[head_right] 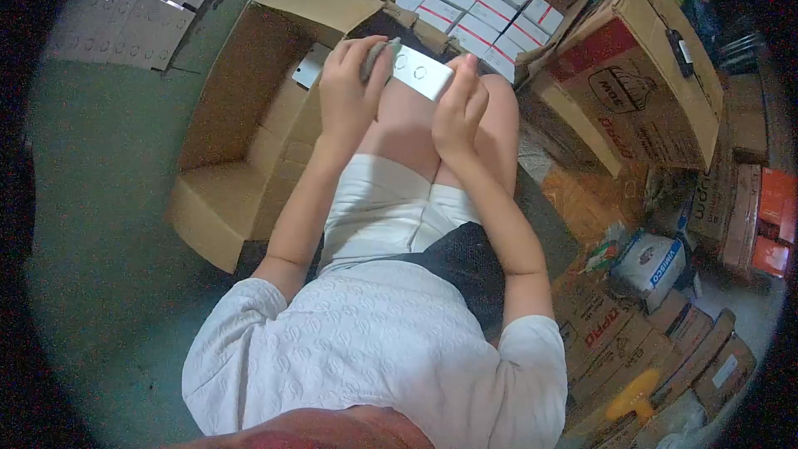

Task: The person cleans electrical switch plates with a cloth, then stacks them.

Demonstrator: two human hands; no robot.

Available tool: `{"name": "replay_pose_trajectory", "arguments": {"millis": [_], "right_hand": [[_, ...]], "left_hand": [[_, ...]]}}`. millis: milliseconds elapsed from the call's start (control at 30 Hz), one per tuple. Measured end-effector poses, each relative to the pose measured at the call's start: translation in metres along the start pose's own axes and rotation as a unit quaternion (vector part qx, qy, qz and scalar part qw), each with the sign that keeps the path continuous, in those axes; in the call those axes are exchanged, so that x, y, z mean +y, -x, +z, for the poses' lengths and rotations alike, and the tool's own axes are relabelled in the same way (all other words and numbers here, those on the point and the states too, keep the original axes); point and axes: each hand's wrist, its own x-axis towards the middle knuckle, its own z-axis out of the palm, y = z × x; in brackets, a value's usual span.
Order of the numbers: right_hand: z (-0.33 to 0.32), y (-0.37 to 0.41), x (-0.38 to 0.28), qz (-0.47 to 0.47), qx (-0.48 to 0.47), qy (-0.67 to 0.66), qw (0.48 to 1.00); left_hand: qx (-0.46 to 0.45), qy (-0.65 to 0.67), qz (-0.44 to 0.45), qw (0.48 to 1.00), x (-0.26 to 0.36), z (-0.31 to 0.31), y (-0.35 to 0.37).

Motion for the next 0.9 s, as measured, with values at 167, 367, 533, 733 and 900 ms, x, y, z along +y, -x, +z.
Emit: {"name": "replay_pose_trajectory", "arguments": {"millis": [167,367,533,733,900], "right_hand": [[0.004,0.001,0.000,-0.040,-0.063,0.053,0.996],[-0.001,-0.001,0.004,-0.137,-0.059,0.127,0.981],[-0.005,-0.004,0.001,-0.142,-0.072,0.094,0.983],[-0.009,-0.006,0.001,-0.267,-0.109,0.169,0.942],[-0.013,-0.007,0.003,-0.172,-0.196,0.047,0.964]], "left_hand": [[-0.021,0.033,0.083,0.996,0.043,-0.007,0.015],[-0.017,-0.042,0.016,0.999,0.013,-0.007,0.001],[-0.061,0.072,0.147,0.985,0.036,-0.016,0.003],[-0.023,-0.076,0.039,0.996,0.020,-0.012,-0.005],[-0.057,-0.022,0.138,0.989,0.038,-0.023,0.004]]}}
